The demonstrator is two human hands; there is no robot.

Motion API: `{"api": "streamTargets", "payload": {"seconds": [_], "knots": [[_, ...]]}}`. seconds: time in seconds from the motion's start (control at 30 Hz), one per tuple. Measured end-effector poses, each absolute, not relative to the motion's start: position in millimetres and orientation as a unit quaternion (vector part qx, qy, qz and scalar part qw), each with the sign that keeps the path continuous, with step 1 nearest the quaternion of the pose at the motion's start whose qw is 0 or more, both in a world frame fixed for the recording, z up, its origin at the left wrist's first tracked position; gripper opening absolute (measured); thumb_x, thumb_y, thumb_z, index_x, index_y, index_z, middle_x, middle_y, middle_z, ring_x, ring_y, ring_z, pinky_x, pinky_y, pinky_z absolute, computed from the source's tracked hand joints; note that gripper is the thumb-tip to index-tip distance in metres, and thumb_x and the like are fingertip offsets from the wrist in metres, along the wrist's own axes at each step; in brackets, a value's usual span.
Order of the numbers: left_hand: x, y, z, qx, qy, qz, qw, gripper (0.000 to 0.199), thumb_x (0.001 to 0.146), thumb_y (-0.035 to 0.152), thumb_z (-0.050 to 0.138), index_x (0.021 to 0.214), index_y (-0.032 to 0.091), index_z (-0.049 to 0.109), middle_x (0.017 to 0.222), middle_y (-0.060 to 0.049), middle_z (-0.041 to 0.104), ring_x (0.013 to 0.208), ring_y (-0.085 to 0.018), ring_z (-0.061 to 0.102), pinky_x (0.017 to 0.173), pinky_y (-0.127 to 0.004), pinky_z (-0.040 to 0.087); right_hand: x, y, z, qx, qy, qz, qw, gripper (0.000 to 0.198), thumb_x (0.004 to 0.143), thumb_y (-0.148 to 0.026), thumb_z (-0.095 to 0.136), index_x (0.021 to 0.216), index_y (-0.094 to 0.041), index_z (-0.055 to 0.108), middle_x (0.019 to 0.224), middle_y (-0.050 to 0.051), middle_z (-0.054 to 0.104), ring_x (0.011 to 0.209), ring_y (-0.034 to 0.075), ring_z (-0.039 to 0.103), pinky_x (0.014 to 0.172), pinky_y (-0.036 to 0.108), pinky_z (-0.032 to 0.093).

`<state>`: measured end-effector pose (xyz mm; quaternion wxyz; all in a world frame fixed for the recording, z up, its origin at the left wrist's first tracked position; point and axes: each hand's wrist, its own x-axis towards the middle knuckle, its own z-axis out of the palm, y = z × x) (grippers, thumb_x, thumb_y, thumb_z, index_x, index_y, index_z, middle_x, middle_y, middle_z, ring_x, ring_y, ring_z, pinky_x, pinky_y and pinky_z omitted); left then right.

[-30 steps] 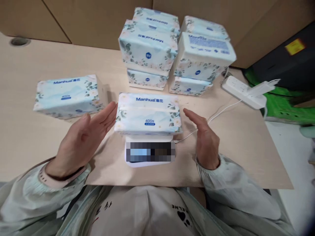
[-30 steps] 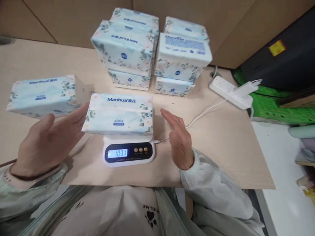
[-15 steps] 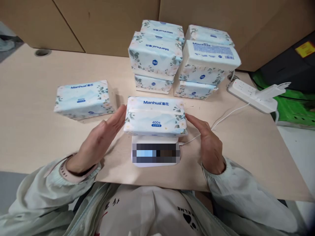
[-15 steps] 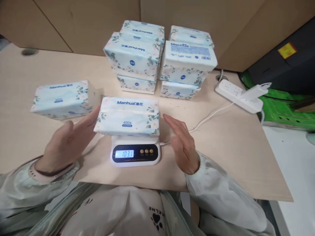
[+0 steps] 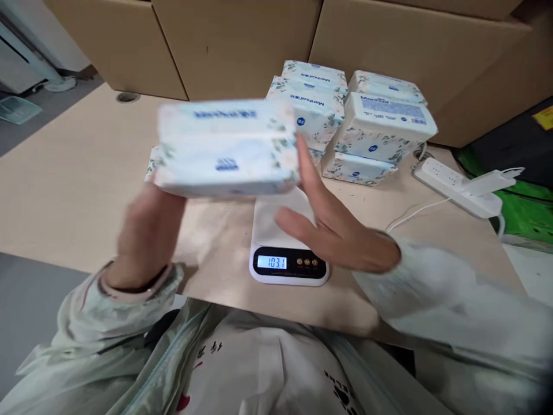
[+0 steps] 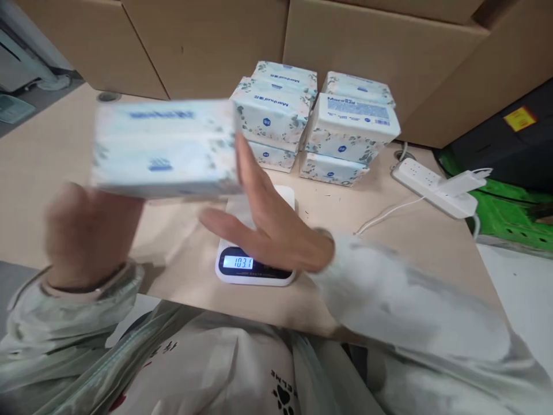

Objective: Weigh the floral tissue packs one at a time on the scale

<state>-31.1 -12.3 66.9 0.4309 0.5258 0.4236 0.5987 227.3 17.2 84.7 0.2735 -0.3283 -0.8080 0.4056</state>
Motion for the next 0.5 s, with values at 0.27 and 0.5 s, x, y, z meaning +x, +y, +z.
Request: {"api": "streamTargets", "payload": {"seconds": [0.27,0.5], "knots": [[-102,29,49,0.531,0.425,0.648,0.343,0.03,0.099,0.057,0.072,0.098,0.029,0.08,0.15,0.006,0.075,0.175,-0.033,0.03,0.144,-0.055,0.017,115,114,55,-0.245,-0.839,0.415,0.251,0.137,0.092,-0.092,0.056,0.178,-0.014,-0.019,0.194,0.003,-0.014,0.182,0.019,-0.005,0.15,0.04,0.0],[-101,-21,34,0.4,0.533,0.637,0.387,0.014,0.089,0.04,0.082,0.097,0.035,0.072,0.137,0.003,0.076,0.172,-0.035,0.035,0.147,-0.063,0.019,131,92,45,-0.35,-0.736,0.531,0.232,0.123,0.097,-0.072,0.064,0.181,-0.026,-0.012,0.195,0.006,0.0,0.182,0.033,0.004,0.148,0.062,0.015]]}}
